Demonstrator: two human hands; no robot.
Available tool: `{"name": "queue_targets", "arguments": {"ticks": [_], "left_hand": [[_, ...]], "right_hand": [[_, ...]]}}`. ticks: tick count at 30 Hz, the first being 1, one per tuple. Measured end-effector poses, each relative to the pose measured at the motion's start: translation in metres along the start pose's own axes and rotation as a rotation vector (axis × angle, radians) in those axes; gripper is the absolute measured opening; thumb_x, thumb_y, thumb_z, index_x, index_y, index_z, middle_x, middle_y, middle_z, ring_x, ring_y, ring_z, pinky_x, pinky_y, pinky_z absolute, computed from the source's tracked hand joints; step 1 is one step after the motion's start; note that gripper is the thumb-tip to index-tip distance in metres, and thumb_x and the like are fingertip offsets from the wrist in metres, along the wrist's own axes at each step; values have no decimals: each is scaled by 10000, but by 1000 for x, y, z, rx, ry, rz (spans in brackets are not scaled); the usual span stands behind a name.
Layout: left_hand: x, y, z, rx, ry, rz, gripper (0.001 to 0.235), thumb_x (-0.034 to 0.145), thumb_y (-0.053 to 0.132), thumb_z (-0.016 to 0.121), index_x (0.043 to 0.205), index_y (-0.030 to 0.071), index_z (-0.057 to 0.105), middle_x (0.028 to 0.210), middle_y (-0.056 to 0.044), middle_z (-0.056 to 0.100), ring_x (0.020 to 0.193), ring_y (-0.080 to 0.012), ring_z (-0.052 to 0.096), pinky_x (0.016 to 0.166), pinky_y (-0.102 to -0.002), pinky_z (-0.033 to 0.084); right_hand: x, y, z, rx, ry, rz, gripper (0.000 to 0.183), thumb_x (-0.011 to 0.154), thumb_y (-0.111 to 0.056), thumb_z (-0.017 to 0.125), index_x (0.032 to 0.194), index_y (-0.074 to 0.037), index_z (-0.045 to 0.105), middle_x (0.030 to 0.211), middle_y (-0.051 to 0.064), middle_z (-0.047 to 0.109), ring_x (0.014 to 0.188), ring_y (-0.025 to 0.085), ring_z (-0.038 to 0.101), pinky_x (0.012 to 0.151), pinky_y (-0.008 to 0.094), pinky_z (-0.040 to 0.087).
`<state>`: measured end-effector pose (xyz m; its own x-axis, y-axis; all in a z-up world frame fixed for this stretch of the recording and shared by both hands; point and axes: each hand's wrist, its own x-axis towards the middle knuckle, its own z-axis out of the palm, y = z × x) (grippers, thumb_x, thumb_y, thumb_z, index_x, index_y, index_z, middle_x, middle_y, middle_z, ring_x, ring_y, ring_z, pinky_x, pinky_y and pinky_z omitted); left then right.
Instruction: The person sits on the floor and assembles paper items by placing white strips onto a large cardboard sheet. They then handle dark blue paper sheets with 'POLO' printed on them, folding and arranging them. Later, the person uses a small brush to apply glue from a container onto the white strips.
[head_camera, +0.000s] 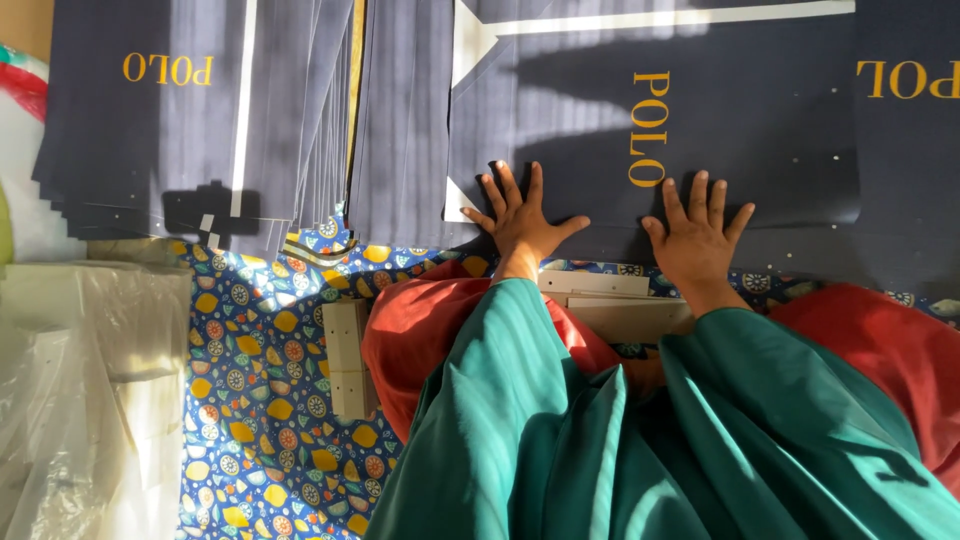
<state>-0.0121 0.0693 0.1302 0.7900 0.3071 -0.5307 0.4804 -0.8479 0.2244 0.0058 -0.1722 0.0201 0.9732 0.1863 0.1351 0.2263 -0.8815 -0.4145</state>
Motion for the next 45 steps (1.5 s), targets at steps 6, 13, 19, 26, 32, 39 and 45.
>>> {"name": "queue_targets", "arguments": {"ticks": [6, 13, 19, 26, 32, 39, 45], "left_hand": [[-7, 11, -9, 83, -26, 1, 1095, 843, 817, 546, 1678, 327, 34, 1742, -168, -128, 1585, -430, -155, 1143, -788, -82], [9, 7, 8, 119, -34, -34, 1145, 800, 865, 544, 1667, 374, -19, 1733, -144, -175, 1565, -417, -217, 1112, -797, -133], [14, 6, 15, 88, 3, -50, 1165, 782, 874, 565, 1669, 387, -14, 1735, -123, -189, 1560, -403, -243, 1116, -785, -155], [18, 3, 18, -1, 8, -23, 1249, 698, 884, 573, 1668, 339, 5, 1698, -155, -262, 1523, -406, -318, 1071, -786, -215], [15, 4, 13, -14, -5, -26, 1241, 701, 875, 577, 1668, 338, 14, 1702, -147, -256, 1529, -397, -312, 1079, -778, -216], [8, 2, 12, -9, -35, -23, 1232, 730, 857, 584, 1673, 315, 7, 1681, -182, -283, 1527, -426, -303, 1091, -791, -185], [9, 1, 10, 71, -29, -47, 1189, 779, 879, 559, 1671, 366, -36, 1732, -149, -190, 1565, -428, -228, 1100, -804, -139]], "right_hand": [[3, -5, 23, -186, -169, 69, 650, 1036, -525, 480, 1647, -336, 367, 1721, 214, 275, 1607, 432, 129, 1174, 781, -34], [20, 18, -5, -218, -340, 150, 776, 1025, -658, 381, 1687, -339, 133, 1744, 186, 60, 1596, 426, -35, 1127, 818, -102], [27, 97, -67, -368, -453, 358, 867, 981, -702, 404, 1689, -344, 53, 1743, 164, -68, 1581, 403, -150, 1083, 826, -160], [44, 110, -135, -330, -638, 793, 1024, 888, -675, 492, 1651, -350, -108, 1716, 67, -270, 1562, 345, -268, 1094, 812, -140], [36, 144, -150, -336, -553, 896, 1121, 839, -658, 580, 1644, -381, -148, 1714, 66, -255, 1575, 343, -220, 1102, 828, -95], [34, 89, -119, -329, -414, 516, 967, 913, -683, 393, 1674, -248, -16, 1738, 115, -102, 1581, 355, -126, 1153, 766, -77], [17, 69, -12, -243, -387, 77, 791, 1028, -646, 343, 1695, -282, 126, 1747, 195, 53, 1608, 406, -26, 1134, 824, -85]]}}
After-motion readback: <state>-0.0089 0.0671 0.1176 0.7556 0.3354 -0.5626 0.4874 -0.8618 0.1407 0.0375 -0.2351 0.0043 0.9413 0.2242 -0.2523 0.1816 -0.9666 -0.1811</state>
